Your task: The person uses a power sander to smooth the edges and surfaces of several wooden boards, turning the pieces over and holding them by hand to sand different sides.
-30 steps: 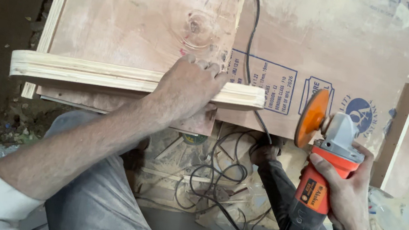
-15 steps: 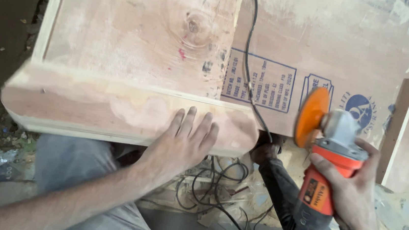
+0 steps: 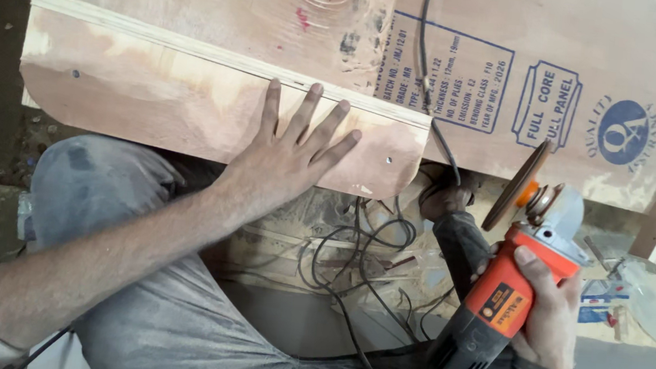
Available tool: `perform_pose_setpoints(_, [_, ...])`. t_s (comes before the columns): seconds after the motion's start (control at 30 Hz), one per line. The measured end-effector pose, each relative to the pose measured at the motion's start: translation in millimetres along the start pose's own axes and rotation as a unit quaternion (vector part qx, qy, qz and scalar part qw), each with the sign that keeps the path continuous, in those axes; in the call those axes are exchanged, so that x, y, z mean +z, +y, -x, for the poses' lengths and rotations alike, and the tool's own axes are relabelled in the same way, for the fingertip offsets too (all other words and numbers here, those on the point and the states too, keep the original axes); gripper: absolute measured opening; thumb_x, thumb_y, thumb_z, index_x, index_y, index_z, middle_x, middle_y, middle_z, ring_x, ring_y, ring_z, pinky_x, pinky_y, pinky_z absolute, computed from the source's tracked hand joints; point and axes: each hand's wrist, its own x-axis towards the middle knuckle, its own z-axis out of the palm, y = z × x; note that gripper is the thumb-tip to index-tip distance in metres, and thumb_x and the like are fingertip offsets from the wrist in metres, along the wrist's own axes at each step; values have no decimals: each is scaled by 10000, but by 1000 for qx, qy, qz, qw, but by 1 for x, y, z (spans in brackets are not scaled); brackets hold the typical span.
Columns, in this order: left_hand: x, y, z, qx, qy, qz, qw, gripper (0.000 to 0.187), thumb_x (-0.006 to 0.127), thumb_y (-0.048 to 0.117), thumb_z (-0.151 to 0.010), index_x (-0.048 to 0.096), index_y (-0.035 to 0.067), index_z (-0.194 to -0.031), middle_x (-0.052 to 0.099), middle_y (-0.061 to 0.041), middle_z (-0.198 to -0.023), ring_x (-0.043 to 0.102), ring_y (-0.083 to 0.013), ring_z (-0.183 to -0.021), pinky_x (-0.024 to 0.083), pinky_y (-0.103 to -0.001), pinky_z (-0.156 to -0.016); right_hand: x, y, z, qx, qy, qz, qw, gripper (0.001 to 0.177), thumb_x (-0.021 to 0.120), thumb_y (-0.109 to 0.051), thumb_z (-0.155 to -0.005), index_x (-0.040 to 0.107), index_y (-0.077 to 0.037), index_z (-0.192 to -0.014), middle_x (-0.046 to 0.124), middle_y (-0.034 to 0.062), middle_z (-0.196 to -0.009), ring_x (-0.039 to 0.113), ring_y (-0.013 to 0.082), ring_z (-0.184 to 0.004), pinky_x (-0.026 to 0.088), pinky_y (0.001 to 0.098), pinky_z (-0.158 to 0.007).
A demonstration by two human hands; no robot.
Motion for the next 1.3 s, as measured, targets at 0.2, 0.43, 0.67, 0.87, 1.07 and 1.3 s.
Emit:
perform_pose_setpoints(0.2, [-6, -23, -11, -22, -28, 165, 986, 1190, 751, 732, -632, 213, 335, -1616, 86, -288, -1672, 113, -566, -1485, 50, -905, -1027, 3, 19, 2, 40, -17, -4, 999, 353, 657, -104, -917, 564, 51, -1220, 659, 189, -938, 691, 300, -733, 605, 430, -580])
perform_pose_setpoints(0.43, [-1, -31, -22, -3, -50, 134, 990, 1223, 714, 832, -622, 201, 331, -1613, 132, -319, -1619, 182, -564, -1469, 40, -895, -1052, 9, 56, 10, 42, -26, -95, 994, 423, 655, -185, -936, 545, 30, -1283, 668, 179, -994, 692, 297, -782, 614, 434, -668])
perform_pose_setpoints(0.67, [17, -48, -81, -139, 31, 151, 978, 1159, 600, 922, -705, 269, 276, -1608, 192, -339, -1574, 210, -589, -1408, 110, -917, -971, 23, 111, -10, 155, -58, -280, 946, 556, 647, -413, -997, 551, 57, -1278, 684, 199, -958, 697, 304, -826, 607, 423, -717])
perform_pose_setpoints(0.87, [24, -58, -102, -193, 85, 164, 964, 1000, 485, 899, -811, 337, 290, -1591, 249, -322, -1543, 222, -539, -1414, 120, -886, -1009, 46, 114, -65, 117, -154, -337, 922, 592, 663, -463, -961, 548, -18, -1335, 648, 136, -1087, 657, 293, -891, 597, 437, -777])
perform_pose_setpoints(1.07, [28, -56, -99, -199, 127, 170, 957, 612, 335, 641, -1069, 438, 300, -1567, 314, -295, -1520, 254, -506, -1438, 138, -837, -1089, 39, 94, -134, 130, -236, -265, 926, 609, 698, -475, -965, 547, 7, -1304, 627, 146, -1113, 653, 295, -913, 585, 449, -770])
perform_pose_setpoints(1.3, [31, -56, -100, -198, 135, 167, 956, 567, 352, 568, -1086, 454, 275, -1560, 330, -292, -1492, 287, -474, -1410, 172, -817, -1087, 21, 44, -189, 196, -308, -212, 906, 581, 728, -420, -990, 545, 49, -1281, 624, 197, -1046, 685, 332, -887, 616, 493, -774])
